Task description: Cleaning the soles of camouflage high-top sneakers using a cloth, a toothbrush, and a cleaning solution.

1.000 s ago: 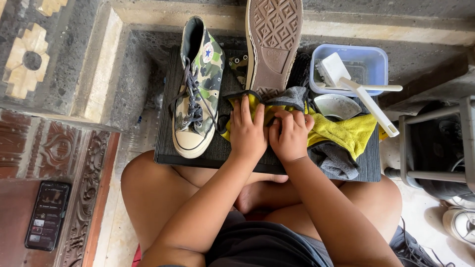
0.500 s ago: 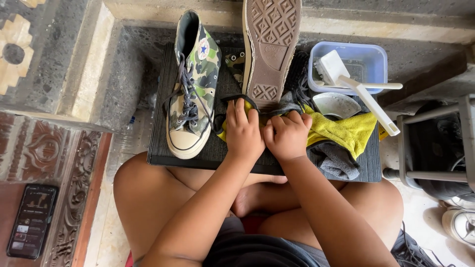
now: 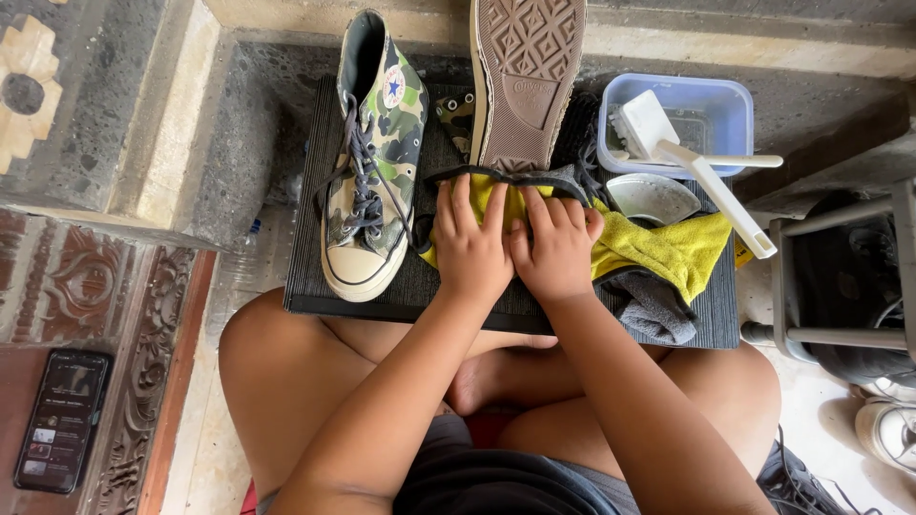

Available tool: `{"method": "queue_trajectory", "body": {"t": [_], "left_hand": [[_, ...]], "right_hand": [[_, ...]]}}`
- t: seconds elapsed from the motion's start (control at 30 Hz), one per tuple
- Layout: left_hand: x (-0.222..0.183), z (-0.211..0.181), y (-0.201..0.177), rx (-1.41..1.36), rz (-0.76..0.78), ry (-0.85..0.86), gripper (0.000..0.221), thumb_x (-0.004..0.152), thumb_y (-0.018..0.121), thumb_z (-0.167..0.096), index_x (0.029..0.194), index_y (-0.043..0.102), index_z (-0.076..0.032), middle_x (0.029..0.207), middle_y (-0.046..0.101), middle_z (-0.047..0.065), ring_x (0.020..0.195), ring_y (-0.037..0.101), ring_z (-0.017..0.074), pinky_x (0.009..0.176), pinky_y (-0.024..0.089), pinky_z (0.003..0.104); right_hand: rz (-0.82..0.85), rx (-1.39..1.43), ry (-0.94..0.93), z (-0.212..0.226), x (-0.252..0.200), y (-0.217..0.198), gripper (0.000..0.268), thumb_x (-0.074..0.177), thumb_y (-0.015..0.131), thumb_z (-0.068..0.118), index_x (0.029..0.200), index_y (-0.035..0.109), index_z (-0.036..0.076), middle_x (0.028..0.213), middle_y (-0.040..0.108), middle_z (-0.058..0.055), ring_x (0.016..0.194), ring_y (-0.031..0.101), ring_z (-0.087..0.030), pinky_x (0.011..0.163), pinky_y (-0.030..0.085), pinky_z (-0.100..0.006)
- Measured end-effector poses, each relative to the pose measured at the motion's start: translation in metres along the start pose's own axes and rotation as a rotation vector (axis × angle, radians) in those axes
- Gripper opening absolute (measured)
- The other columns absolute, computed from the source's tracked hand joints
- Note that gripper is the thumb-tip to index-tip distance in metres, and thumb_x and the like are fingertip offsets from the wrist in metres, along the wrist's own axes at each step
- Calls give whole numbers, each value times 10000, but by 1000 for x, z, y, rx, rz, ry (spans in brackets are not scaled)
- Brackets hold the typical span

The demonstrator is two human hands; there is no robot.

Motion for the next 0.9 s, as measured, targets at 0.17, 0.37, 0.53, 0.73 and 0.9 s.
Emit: {"method": "queue_trajectory", "body": {"t": [0.17, 0.37, 0.53, 0.73, 0.9], "left_hand": [[1, 2, 0, -52, 24, -44, 649, 740, 748, -281, 1360, 581, -180, 1383, 470, 226, 1321, 452, 505, 911, 536, 547], [2, 0, -5, 38, -63, -15, 554, 741, 608, -210, 1292, 609, -150, 1285, 524, 172, 1258, 504, 440, 859, 533, 467], [4, -1, -7, 23, -54, -6, 623, 699, 644, -200, 1319, 609, -149, 1307, 517, 179, 1270, 486, 459, 880, 523, 484], [2, -1, -3, 36, -44, 11, 500, 864, 610, -249, 1363, 602, -215, 1383, 498, 198, 1328, 440, 487, 947, 505, 528], [-1, 1, 5, 76, -49, 7, 501, 906, 588, -248, 1407, 580, -256, 1448, 466, 194, 1388, 380, 501, 996, 484, 575]], "right_hand": [[6, 122, 22, -6, -5, 8, 434, 976, 557, 165, 1392, 643, 80, 824, 673, -71, 967, 635, -257, 966, 307, -442], [-98, 34, 45, -5, -4, -5, 365, 920, 588, 134, 1242, 748, 67, 711, 695, -37, 836, 667, -211, 957, 394, -404], [-104, 33, 23, -4, -5, 2, 362, 918, 594, 143, 1237, 742, 60, 706, 702, -41, 833, 680, -209, 946, 409, -397], [-41, -70, 8, -5, -8, 17, 435, 963, 544, 240, 1360, 684, 131, 714, 697, -36, 814, 660, -219, 924, 410, -398], [-34, -167, -2, -6, -7, 24, 461, 978, 500, 260, 1391, 657, 127, 684, 673, -52, 764, 639, -240, 881, 430, -388]]}}
Point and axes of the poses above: each hand's wrist, its own x-axis towards the middle knuckle, its own y-axis out of the palm, z = x × y, the point moved 9 cm from there along x, towards the middle knuckle
